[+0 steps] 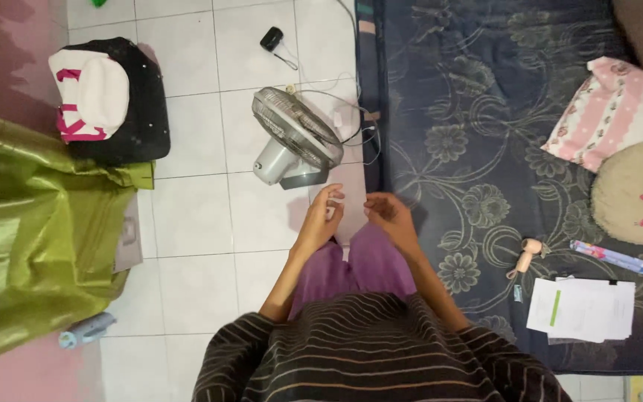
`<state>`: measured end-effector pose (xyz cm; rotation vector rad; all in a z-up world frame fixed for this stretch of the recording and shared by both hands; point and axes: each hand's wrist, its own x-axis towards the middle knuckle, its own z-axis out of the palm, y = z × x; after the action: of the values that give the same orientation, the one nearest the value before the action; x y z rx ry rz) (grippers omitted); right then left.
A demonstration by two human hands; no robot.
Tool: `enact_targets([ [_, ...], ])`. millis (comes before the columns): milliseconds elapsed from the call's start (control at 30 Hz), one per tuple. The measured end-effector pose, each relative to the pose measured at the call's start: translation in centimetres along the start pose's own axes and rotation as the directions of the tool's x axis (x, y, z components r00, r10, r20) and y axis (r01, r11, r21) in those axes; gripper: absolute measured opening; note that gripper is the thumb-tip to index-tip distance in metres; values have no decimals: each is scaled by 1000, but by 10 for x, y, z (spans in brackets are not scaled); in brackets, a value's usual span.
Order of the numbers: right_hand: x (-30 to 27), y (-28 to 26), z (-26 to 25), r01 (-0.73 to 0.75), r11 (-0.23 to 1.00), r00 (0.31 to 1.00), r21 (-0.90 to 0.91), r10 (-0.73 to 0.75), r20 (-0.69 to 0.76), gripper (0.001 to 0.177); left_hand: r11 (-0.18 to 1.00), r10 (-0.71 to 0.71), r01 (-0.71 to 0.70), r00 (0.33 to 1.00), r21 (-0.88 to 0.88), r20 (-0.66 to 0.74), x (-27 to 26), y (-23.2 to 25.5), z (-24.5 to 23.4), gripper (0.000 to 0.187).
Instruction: The person picks up a pink and white bag, places it on a chair, then picks up a black power adapter and wraps its cable around it. They place the adapter on the floor, then pick up a white cable and wrap it neatly before placing it on the floor.
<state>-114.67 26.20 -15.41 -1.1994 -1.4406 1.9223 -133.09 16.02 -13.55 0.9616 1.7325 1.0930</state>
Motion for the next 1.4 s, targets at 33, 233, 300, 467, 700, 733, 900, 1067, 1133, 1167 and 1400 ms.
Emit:
enact_targets([
  [33, 11, -8, 5, -9, 1000, 1000, 6, 9, -2, 39, 1000, -9, 9, 1000, 3, 5, 11, 7, -8, 51],
  [233, 112, -24, 0, -69, 996, 998, -59, 69, 1, 40, 992, -122, 123, 992, -20, 14, 96, 3, -17, 55],
  [300, 156, -24, -14, -97, 982, 994, -164, 103, 26, 44, 982, -186, 185, 982, -32, -29, 127, 1, -10, 58],
  [467, 298, 65, -69, -115, 949, 977, -293, 162, 141, 43, 774, -539, 447, 836, -448, -97, 227, -27, 18, 49],
  [700, 506, 172, -115, -304, 791, 883, -531, 443, 155, 64, 821, -492, 381, 850, -424, -187, 357, -188, 73, 63],
  [733, 525, 197, -123, -317, 781, 873, -538, 462, 155, 64, 809, -510, 397, 841, -433, -182, 365, -200, 76, 63],
  [900, 638, 334, -170, -256, 476, 831, -841, 552, 59, 67, 735, -620, 442, 745, -514, -246, 415, -297, 94, 63],
  [1067, 665, 451, -161, -304, 495, 797, -814, 600, 68, 66, 733, -634, 453, 725, -508, -268, 435, -349, 115, 64],
  [1133, 659, 498, -146, -248, 536, 795, -807, 589, 147, 62, 732, -642, 458, 711, -504, -286, 434, -362, 121, 64],
  [1167, 657, 530, -141, -158, 467, 768, -870, 612, 189, 55, 742, -643, 486, 711, -462, -285, 434, -365, 122, 63],
  [1400, 608, 663, -111, 538, 9, 738, -843, 478, 476, 53, 614, -748, 640, 659, -462, -83, 457, -315, 110, 58],
])
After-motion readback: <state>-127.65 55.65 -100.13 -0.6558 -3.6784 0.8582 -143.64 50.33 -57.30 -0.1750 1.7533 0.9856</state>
